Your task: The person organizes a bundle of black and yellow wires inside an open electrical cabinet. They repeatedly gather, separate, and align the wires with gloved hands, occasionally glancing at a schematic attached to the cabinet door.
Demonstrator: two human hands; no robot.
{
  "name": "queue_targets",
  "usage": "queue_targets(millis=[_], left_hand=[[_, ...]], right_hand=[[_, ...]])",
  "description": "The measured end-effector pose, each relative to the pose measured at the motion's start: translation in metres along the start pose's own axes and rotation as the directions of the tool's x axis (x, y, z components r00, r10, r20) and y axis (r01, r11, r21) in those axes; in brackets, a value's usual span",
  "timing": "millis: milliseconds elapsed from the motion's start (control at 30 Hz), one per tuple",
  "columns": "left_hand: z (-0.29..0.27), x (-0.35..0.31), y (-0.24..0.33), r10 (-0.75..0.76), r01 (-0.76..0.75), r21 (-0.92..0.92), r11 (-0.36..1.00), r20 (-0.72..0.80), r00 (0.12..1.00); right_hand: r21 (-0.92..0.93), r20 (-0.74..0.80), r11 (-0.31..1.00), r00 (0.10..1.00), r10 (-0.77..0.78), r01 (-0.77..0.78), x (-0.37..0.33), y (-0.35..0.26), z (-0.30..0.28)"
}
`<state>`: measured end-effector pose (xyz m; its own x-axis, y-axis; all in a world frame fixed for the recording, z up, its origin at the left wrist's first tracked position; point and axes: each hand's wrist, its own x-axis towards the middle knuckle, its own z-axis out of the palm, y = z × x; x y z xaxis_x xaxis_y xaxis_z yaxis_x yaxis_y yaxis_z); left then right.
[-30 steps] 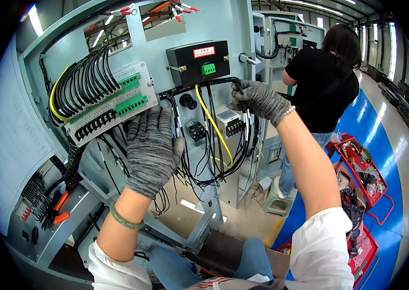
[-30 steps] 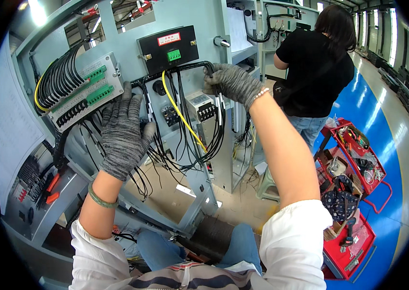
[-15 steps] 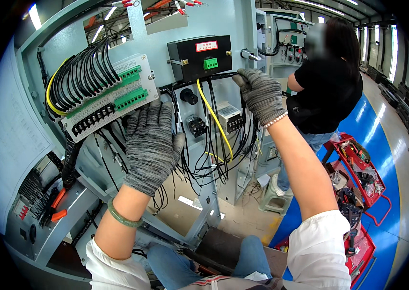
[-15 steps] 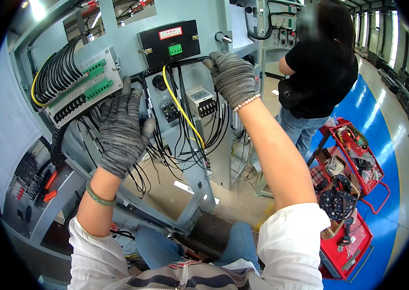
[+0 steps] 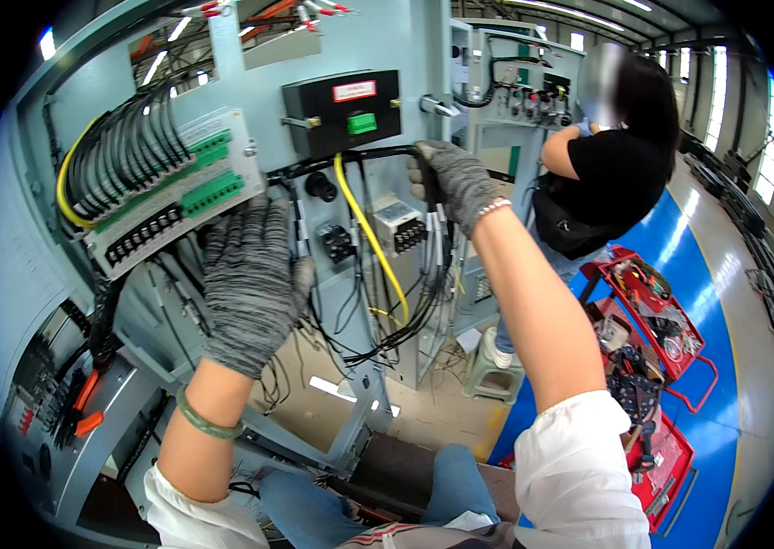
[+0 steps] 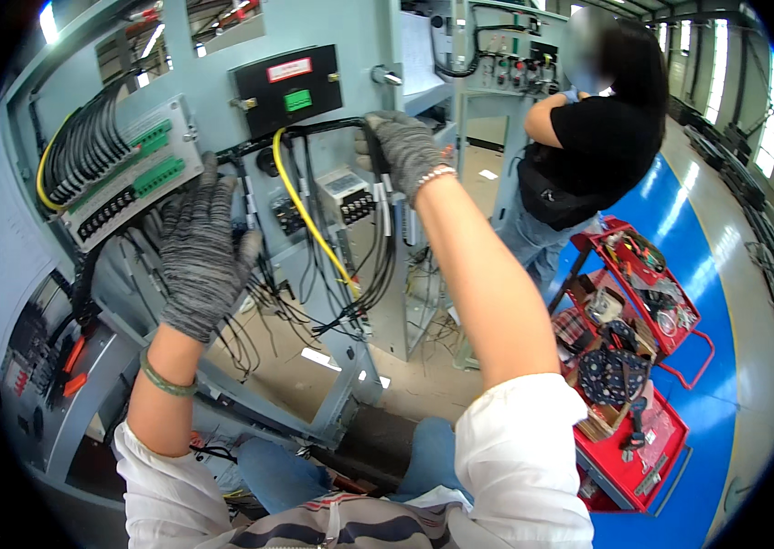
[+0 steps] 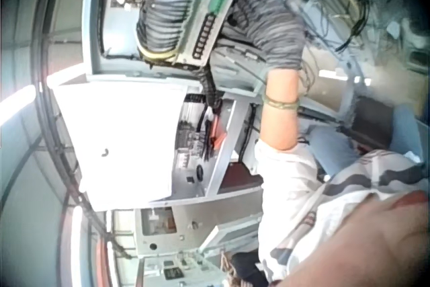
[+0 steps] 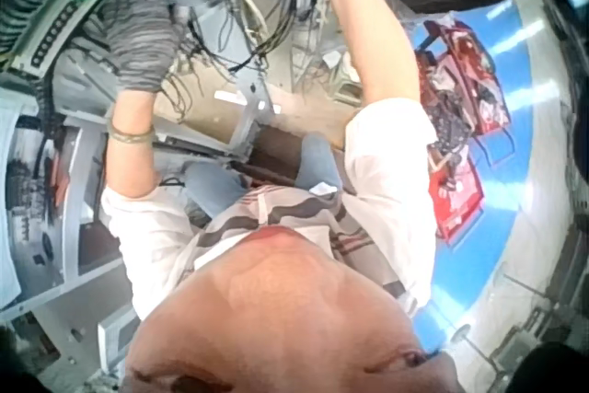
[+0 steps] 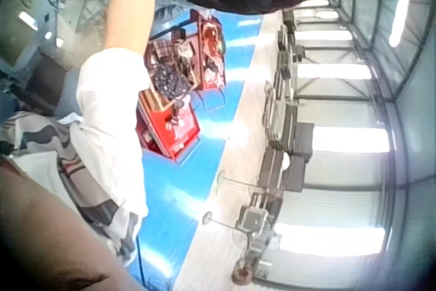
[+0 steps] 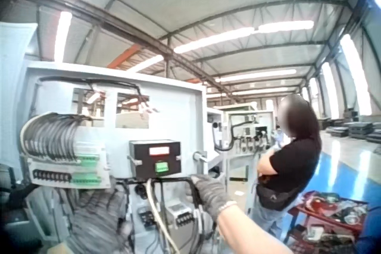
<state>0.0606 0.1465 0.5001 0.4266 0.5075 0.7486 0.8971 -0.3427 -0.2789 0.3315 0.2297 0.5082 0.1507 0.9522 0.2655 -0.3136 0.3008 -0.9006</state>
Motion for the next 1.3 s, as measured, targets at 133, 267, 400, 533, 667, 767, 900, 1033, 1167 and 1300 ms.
queue_targets(millis=[133,267,400,533,667,767,900,1033,1167,1300], left_hand=[[0.003,-0.001,0.0,-0.034,0.034,0.028,0.999,0.006,0.999],[0.004,0.0,-0.001,-0.009,0.009,-0.011,1.0,-0.03,1.0],[0.005,0.001,0.002,-0.015,0.015,-0.021,1.0,-0.006,1.0],[0.004,0.0,-0.001,-0.013,0.013,-0.017,1.0,-0.015,1.0],[0.004,0.0,0.0,-0.014,0.014,-0.027,1.0,0.003,1.0],[0.003,0.001,0.002,-0.019,0.019,-0.002,1.0,0.025,1.0],[0.002,0.0,0.002,-0.022,0.022,0.011,1.0,0.033,0.999],[0.001,0.002,0.002,-0.006,0.006,0.006,1.0,0.017,1.0],[0.005,0.001,-0.002,0.026,-0.026,0.001,1.0,-0.033,0.999],[0.007,-0.001,-0.004,0.023,-0.023,0.004,1.0,-0.043,0.999]], right_hand=[[-0.079,-0.143,0.993,0.985,-0.095,0.084,-0.014,-0.001,0.02],[-0.487,-0.073,0.81,0.908,-0.412,0.328,-0.023,0.006,0.02],[-0.885,0.124,0.296,0.796,-0.593,0.358,-0.019,0.004,0.013],[-0.958,0.157,0.124,0.833,-0.531,0.26,-0.027,-0.01,0.025],[-0.917,0.111,0.327,0.933,-0.343,0.229,-0.027,-0.022,0.016],[-0.806,0.054,0.574,0.983,-0.176,0.147,-0.018,-0.019,0.005],[-0.573,0.093,0.819,0.995,0.04,0.02,-0.01,-0.013,0.001],[-0.013,0.2,0.987,0.966,0.161,-0.162,-0.01,-0.002,-0.003],[0.18,0.42,0.976,0.907,0.032,-0.118,-0.002,0.016,-0.02],[-0.053,0.32,0.997,0.947,-0.034,0.054,-0.006,0.015,-0.009]])
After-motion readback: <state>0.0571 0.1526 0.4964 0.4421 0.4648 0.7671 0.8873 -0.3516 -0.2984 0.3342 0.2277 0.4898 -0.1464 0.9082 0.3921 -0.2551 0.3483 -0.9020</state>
